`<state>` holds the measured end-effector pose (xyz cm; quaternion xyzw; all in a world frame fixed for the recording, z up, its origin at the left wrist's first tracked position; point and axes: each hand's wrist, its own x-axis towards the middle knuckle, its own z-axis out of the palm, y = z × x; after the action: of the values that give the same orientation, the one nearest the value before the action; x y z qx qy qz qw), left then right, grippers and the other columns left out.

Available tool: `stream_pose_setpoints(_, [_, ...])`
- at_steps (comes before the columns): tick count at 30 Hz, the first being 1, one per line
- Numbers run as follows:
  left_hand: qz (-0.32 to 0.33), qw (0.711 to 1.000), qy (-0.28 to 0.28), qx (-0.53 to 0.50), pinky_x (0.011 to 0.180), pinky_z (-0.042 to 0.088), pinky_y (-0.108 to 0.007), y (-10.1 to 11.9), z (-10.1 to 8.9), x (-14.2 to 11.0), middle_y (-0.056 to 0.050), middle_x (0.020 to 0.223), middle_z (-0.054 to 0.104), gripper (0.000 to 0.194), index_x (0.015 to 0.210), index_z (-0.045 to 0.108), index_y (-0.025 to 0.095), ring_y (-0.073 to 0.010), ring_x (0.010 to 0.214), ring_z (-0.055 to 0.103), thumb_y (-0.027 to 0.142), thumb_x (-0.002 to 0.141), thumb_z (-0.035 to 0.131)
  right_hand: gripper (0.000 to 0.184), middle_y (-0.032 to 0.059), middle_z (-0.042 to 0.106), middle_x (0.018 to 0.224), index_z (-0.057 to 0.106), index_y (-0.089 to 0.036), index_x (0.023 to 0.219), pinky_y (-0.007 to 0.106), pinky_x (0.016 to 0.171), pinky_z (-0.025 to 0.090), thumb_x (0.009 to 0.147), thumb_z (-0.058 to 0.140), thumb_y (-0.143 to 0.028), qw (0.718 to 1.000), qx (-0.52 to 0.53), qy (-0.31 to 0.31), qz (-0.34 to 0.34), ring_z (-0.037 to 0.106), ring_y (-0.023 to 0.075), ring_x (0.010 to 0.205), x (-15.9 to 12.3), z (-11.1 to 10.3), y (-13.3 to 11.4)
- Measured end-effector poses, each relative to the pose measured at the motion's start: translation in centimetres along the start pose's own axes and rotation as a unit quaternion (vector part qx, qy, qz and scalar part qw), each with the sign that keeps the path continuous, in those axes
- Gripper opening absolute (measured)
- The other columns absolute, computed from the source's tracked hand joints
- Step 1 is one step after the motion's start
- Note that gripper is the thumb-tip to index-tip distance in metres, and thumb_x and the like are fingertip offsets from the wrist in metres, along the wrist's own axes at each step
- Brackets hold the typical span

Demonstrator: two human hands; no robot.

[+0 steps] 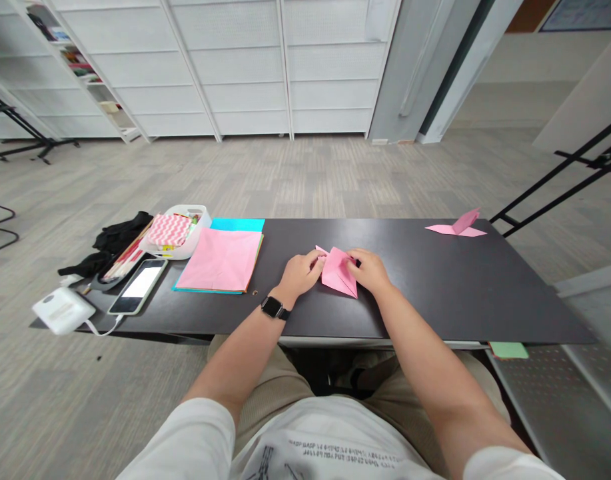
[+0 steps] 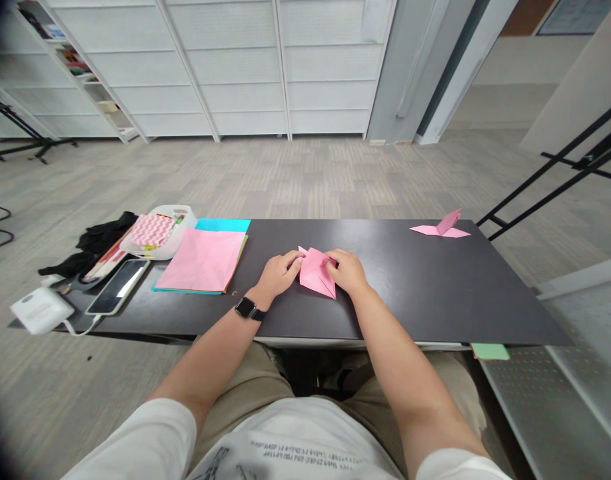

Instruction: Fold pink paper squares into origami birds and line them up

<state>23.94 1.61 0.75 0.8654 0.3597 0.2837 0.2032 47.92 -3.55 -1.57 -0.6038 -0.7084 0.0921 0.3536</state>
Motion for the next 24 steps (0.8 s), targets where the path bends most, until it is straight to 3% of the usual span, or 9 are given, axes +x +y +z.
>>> stream_pose_setpoints(4, [0.013,0.996,0.034,-0.085,0.097,0.056,-0.034,-0.13,-0.10,0.10,-0.006,0.120,0.077,0.031,0.128,0.068,0.024,-0.0212,0.108,0.073,0.038,0.109,0.048,0.022,0.0048,0.074,0.095,0.078,-0.024,0.097,0.035,0.083,0.050,0.095,0.057,-0.019,0.999,0.014,-0.017,-0.025,0.067,0.0218,0.091,0.06,0.11,0.02])
stream_pose_setpoints(8, [0.041,0.988,0.021,-0.145,0.101,0.057,-0.035,-0.14,0.05,0.07,-0.008,0.130,0.073,0.035,0.137,0.064,0.023,-0.0207,0.113,0.071,0.037,0.108,0.051,0.021,0.0054,0.074,0.098,0.078,-0.025,0.097,0.036,0.088,0.051,0.095,0.058,-0.019,0.999,0.017,-0.015,-0.034,0.068,0.0220,0.094,0.07,0.34,0.15])
stream_pose_setpoints(18, [0.005,0.989,0.041,-0.141,0.106,0.057,-0.037,-0.82,0.79,0.25,-0.010,0.137,0.070,0.040,0.141,0.062,0.021,-0.0209,0.115,0.070,0.023,0.101,0.056,0.022,0.0043,0.075,0.101,0.076,-0.026,0.111,0.036,0.087,0.051,0.094,0.062,-0.025,1.000,0.014,0.004,0.003,0.068,0.0218,0.094,0.20,0.44,-0.29])
stream_pose_setpoints(24, [0.009,0.989,0.031,-0.144,0.102,0.058,-0.033,-0.29,0.60,0.17,-0.010,0.137,0.070,0.041,0.141,0.061,0.022,-0.0193,0.111,0.071,0.022,0.100,0.056,0.013,0.0024,0.074,0.089,0.076,-0.026,0.093,0.034,0.081,0.050,0.093,0.062,-0.028,0.999,-0.029,0.006,0.041,0.066,0.0208,0.085,0.60,0.74,-0.49])
